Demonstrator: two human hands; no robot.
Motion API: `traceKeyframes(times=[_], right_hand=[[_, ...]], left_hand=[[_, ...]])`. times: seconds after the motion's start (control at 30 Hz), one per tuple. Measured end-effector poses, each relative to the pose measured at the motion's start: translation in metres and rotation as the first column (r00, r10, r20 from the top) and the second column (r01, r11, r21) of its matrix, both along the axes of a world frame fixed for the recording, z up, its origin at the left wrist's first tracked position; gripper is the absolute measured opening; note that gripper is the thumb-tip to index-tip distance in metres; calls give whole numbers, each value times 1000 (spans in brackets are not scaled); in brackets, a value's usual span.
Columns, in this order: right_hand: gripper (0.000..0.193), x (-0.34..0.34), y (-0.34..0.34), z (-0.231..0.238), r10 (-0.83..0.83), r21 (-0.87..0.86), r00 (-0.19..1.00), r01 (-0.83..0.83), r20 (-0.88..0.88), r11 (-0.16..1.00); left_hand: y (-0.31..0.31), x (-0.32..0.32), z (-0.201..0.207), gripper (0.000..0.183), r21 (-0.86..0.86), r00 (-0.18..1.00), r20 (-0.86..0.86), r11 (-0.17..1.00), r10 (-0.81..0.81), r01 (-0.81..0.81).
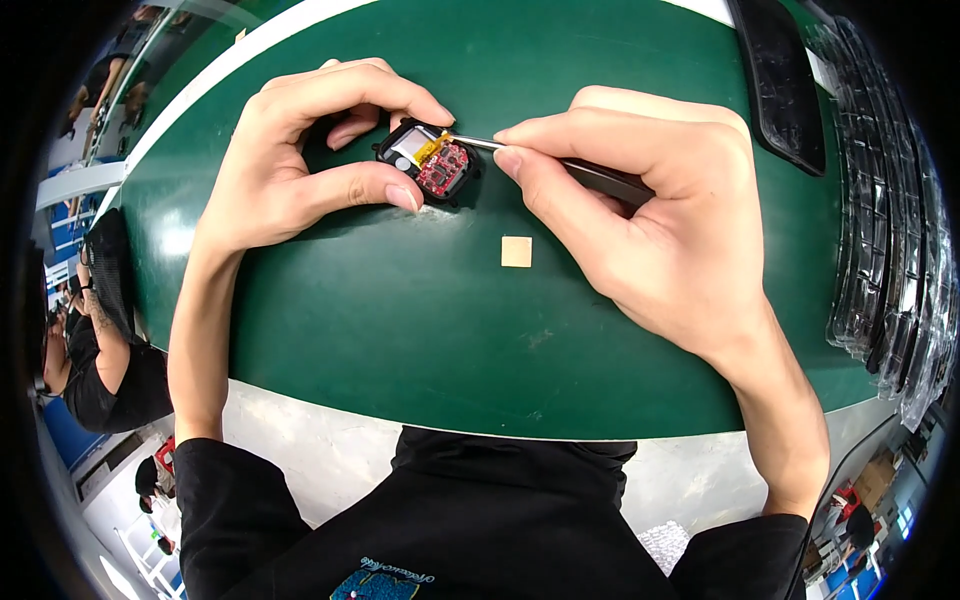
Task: Use tweezers to precisely place and adjust small electronic components inside a smartwatch casing at an assembly line.
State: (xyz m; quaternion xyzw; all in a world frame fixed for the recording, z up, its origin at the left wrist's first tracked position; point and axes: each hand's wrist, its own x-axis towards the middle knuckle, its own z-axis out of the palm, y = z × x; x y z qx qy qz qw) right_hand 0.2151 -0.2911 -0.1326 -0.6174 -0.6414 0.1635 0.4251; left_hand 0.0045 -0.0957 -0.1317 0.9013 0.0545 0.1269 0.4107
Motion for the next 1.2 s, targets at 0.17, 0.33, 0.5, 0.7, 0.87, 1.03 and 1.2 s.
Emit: traceKeyframes(times=[0.17, 0.33, 0.5, 0.7, 0.87, 1.03, 1.2], right_hand=[[15, 0, 1, -1, 2, 10, 1000, -2, 3, 1000], [16, 2, 0, -1, 10, 22, 1000, -10, 5, 1000], [15, 1, 0, -1, 16, 13, 1000, -16, -3, 1000], [15, 1, 0, 0, 30, 15, 1000, -30, -10, 999], [14, 1, 1, 0, 32, 6, 999, -32, -23, 999], [15, -1, 1, -1, 24, 7, 999, -24, -42, 1000], [17, -1, -1, -1, 14, 9, 999, -14, -44, 1000]], left_hand=[[0, 0, 1, 51, 15, 1000, -4, 1000, 1, -1], [-1, 0, 2, 51, 16, 1000, -10, 1000, -2, 2], [-1, 0, 2, 50, 16, 1000, -15, 1000, -3, 3], [-2, 0, 4, 49, 29, 1000, -31, 1000, 7, -6], [-2, 3, -2, 44, 19, 998, 46, 999, -34, 33], [-3, 4, -1, 39, 36, 996, 68, 998, -54, 52], [-3, 5, 0, 42, 50, 997, 62, 997, -54, 51]])
